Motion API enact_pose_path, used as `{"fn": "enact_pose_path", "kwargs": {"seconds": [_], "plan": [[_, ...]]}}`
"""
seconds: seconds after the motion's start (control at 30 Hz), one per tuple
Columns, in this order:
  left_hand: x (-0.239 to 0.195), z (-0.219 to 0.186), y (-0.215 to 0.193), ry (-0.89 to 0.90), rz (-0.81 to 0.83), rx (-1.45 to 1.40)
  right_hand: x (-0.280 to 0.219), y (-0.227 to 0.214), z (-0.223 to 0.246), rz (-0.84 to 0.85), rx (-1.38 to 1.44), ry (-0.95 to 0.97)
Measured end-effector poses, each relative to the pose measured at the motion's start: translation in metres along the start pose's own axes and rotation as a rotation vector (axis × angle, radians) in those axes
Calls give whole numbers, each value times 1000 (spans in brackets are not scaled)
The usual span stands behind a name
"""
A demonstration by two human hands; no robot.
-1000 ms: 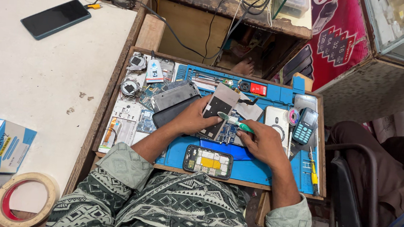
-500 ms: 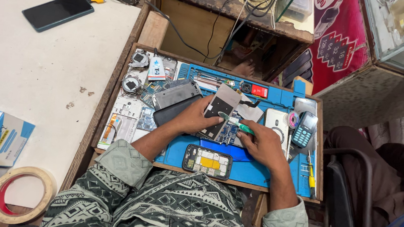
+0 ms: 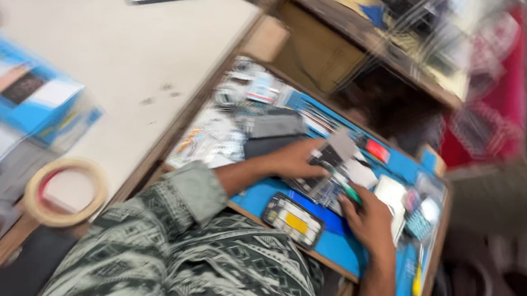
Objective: The person uses a toothbrush to scrub and clean a mobile phone motherboard held in their left hand. They repeatedly brush different areas of the circuit board and flip it over to clean the other side.
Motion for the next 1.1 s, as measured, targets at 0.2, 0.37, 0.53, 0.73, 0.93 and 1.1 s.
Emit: {"fn": "enact_pose_path", "kwargs": {"seconds": [0.2,0.37,0.53,0.73,0.93,1.1], "plan": [[12,15,9,45,-12,-31,-4,13,-10,35,25,41],[16,15,10,0,-42,20,-5,14,-13,-9,187,26],[16,9,11,-78,9,1,-8,9,3,-63,8,-44],[15,8,9,-88,19,-3,-7,9,7,-51,9,-7],[14,5,8,-83,1,14,-6,14,0,-12,141,55],[15,5,7,-18,-22,51,-3,14,-1,10,60,40]]}}
Point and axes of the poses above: each hand's wrist, its own x-axis towards the middle knuckle, its own y-axis out of the palm, z = x × y, the point moved 6 cm from there along x, towards the middle knuckle, and after that the axes turned 1 degree about x, right-handed, at the moved point
